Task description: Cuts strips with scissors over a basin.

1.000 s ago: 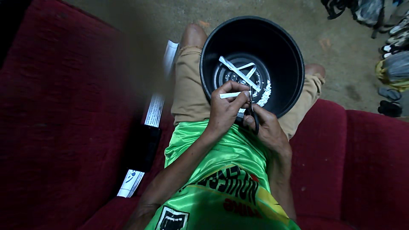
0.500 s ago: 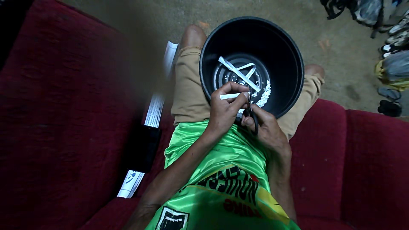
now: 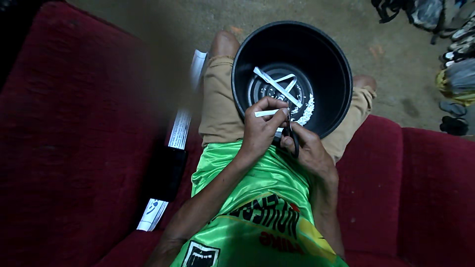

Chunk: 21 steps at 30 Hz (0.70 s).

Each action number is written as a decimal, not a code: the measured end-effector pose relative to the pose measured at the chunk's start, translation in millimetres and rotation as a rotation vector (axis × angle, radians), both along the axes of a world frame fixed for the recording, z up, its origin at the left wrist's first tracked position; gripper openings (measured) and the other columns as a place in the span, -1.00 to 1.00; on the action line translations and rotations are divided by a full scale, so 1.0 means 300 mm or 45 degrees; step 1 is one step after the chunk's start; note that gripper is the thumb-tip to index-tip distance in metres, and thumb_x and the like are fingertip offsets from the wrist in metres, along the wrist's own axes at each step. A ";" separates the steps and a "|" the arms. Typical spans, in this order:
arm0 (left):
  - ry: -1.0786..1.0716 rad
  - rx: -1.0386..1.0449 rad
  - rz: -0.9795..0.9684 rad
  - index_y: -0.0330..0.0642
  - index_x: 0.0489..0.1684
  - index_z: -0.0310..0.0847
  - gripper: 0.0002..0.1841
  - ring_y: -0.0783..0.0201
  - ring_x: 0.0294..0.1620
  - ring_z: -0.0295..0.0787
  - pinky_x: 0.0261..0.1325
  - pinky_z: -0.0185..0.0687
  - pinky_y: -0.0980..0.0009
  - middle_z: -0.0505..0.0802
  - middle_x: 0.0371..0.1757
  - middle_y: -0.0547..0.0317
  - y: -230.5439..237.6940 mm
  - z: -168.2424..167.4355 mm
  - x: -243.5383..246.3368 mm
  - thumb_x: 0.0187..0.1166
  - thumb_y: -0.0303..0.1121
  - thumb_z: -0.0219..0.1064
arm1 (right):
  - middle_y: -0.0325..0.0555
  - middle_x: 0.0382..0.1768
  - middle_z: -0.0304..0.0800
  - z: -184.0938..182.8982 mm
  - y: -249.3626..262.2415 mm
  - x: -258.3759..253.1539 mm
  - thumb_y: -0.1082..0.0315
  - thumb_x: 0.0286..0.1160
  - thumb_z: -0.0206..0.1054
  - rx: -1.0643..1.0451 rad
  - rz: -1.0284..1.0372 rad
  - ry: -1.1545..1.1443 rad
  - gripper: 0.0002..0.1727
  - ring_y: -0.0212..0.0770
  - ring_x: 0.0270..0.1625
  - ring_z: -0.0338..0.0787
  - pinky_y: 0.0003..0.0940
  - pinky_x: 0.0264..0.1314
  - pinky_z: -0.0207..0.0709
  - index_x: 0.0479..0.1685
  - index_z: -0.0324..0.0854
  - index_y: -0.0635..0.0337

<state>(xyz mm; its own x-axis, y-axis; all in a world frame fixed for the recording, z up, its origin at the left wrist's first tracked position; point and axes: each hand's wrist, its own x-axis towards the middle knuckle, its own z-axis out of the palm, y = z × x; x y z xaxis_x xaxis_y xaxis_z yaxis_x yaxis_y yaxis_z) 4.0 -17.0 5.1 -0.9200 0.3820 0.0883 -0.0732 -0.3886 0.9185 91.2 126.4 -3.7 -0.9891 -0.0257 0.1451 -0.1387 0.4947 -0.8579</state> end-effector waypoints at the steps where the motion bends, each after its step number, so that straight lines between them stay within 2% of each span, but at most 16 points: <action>1: -0.002 -0.002 0.001 -0.44 -0.05 0.64 -0.89 0.24 -0.36 0.82 -0.18 0.86 0.35 0.83 -0.28 -0.01 -0.001 0.001 0.000 0.57 -0.63 0.32 | -0.34 -0.48 0.59 0.000 -0.001 0.001 -0.05 0.70 0.24 -0.005 -0.012 0.004 -0.56 -0.49 -0.54 0.52 -0.55 -0.51 0.47 0.13 0.66 0.16; 5: -0.013 -0.055 -0.022 -0.38 0.00 0.63 -0.89 0.27 -0.31 0.84 -0.14 0.88 0.37 0.82 -0.23 0.03 -0.014 0.018 0.010 0.63 -0.60 0.30 | -0.32 -0.48 0.62 -0.001 0.001 0.007 0.03 0.72 0.24 -0.053 -0.028 0.006 -0.59 -0.47 -0.56 0.52 -0.54 -0.52 0.49 0.25 0.67 0.15; 9: -0.022 0.008 0.000 -0.45 0.00 0.63 -0.88 0.22 -0.29 0.87 -0.11 0.91 0.30 0.84 -0.20 -0.03 -0.009 0.010 -0.001 0.61 -0.64 0.31 | -0.34 -0.46 0.60 -0.008 0.009 0.010 -0.17 0.64 0.25 -0.064 0.014 -0.070 -0.43 -0.48 -0.55 0.52 -0.52 -0.52 0.50 0.34 0.61 0.10; 13: -0.003 -0.079 -0.018 -0.37 0.02 0.64 -0.87 0.26 -0.33 0.82 -0.20 0.85 0.37 0.83 -0.21 0.01 -0.017 0.017 0.012 0.62 -0.58 0.33 | -0.37 -0.53 0.54 -0.006 0.006 0.004 -0.23 0.60 0.26 -0.035 0.042 -0.037 -0.38 -0.50 -0.58 0.46 -0.55 -0.54 0.42 0.25 0.63 0.15; 17: 0.026 -0.106 -0.025 -0.35 0.00 0.66 -0.88 0.26 -0.29 0.84 -0.13 0.88 0.36 0.83 -0.17 0.03 -0.019 0.021 0.015 0.61 -0.58 0.35 | -0.36 -0.55 0.53 -0.007 0.007 0.001 -0.15 0.67 0.23 -0.016 0.030 -0.008 -0.46 -0.49 -0.57 0.47 -0.54 -0.53 0.43 0.22 0.63 0.17; 21: 0.065 -0.137 -0.049 -0.30 0.03 0.65 -0.88 0.28 -0.36 0.80 -0.21 0.84 0.39 0.82 -0.24 0.05 -0.026 0.021 0.018 0.65 -0.53 0.32 | -0.33 -0.48 0.60 -0.007 0.008 0.003 -0.07 0.69 0.23 -0.026 0.024 0.022 -0.50 -0.51 -0.51 0.53 -0.54 -0.45 0.51 0.26 0.64 0.17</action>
